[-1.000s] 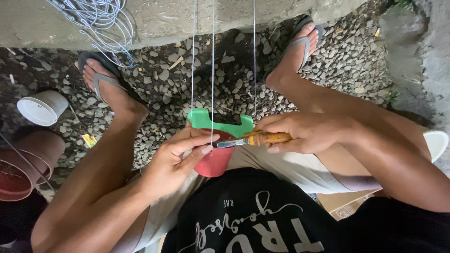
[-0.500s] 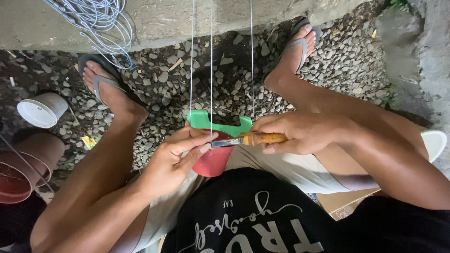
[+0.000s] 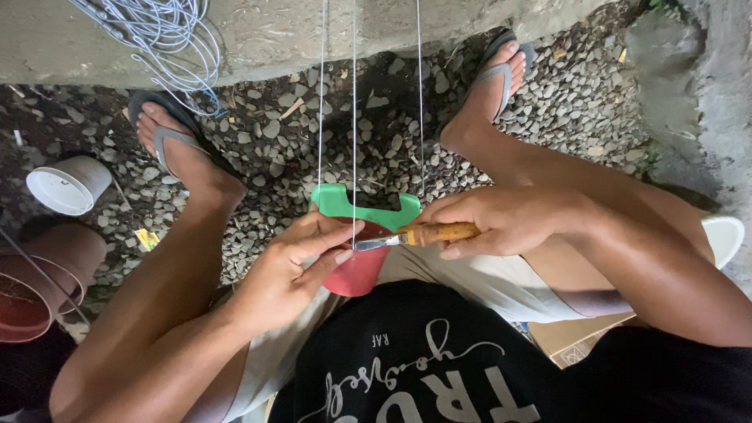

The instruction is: The person uses pliers to bend and secure metal wire hangers onto small plastic pots. They first work on a white pot, then switch to a red pot, threading the wire through holes and twisting it to form a hanging loop.

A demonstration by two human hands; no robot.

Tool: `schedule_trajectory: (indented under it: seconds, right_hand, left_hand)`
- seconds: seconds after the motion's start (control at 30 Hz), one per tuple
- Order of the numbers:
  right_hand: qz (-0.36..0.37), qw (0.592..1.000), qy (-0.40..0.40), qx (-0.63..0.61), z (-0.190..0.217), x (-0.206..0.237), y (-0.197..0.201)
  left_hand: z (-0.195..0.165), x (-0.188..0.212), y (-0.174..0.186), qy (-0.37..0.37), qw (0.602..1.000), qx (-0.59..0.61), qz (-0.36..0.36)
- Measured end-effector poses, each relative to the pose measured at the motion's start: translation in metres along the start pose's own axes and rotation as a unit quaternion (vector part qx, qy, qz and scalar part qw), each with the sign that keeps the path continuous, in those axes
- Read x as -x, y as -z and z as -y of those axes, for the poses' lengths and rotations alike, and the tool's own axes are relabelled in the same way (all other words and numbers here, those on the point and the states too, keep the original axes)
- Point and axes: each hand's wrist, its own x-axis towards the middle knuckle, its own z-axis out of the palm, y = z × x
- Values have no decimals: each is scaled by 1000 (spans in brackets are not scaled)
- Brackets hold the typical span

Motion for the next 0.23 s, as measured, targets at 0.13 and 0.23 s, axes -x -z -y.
schedule_trajectory:
  seconds: [0.13, 0.23]
  right_hand:
    - [-1, 1000, -16, -9, -1, 0, -3]
    - [-18, 1000, 18, 1, 0, 1, -4]
  left_hand:
    - [-1, 2, -2, 18, 1000, -2, -7]
    - [-2, 1, -2, 29, 1000, -8, -8]
